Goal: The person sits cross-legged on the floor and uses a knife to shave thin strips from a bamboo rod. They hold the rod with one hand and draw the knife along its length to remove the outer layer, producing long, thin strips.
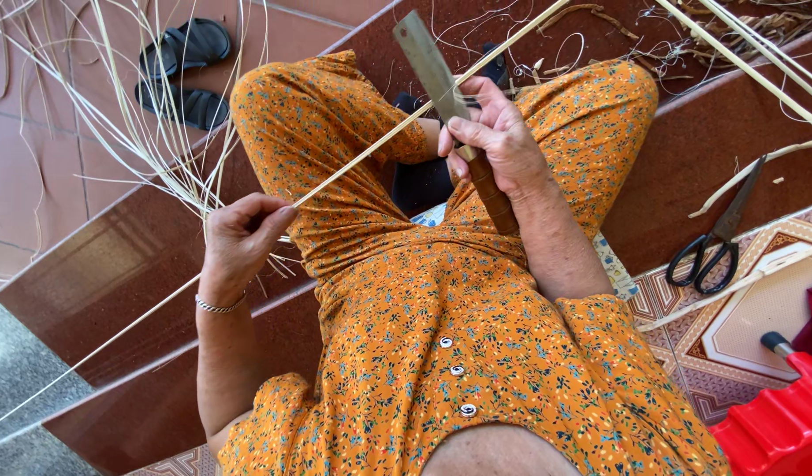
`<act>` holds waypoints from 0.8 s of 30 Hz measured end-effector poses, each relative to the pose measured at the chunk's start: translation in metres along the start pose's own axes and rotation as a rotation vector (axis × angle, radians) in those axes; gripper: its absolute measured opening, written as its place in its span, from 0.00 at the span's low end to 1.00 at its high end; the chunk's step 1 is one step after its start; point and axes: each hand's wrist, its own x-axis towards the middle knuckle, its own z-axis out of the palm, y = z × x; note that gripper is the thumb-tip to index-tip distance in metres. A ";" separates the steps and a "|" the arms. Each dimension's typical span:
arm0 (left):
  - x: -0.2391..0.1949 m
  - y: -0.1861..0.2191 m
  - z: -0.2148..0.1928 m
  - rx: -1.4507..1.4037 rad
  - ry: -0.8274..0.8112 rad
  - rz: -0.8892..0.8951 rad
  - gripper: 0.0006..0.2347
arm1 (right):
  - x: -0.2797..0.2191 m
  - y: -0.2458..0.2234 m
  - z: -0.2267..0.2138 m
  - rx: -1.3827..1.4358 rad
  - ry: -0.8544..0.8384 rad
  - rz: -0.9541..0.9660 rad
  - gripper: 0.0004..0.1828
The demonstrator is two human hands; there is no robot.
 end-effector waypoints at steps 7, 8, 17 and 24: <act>-0.012 -0.028 -0.029 0.006 -0.050 -0.004 0.04 | 0.000 -0.011 -0.013 -0.065 0.118 -0.038 0.17; -0.014 -0.027 -0.034 -0.010 -0.037 -0.027 0.04 | -0.001 -0.015 -0.018 -0.082 0.138 -0.050 0.16; 0.012 0.032 -0.012 0.280 -0.058 -0.020 0.11 | 0.000 0.007 0.002 -0.111 0.064 -0.070 0.16; 0.061 0.056 0.060 0.387 0.031 0.389 0.02 | -0.004 0.006 0.022 -0.011 0.011 -0.015 0.21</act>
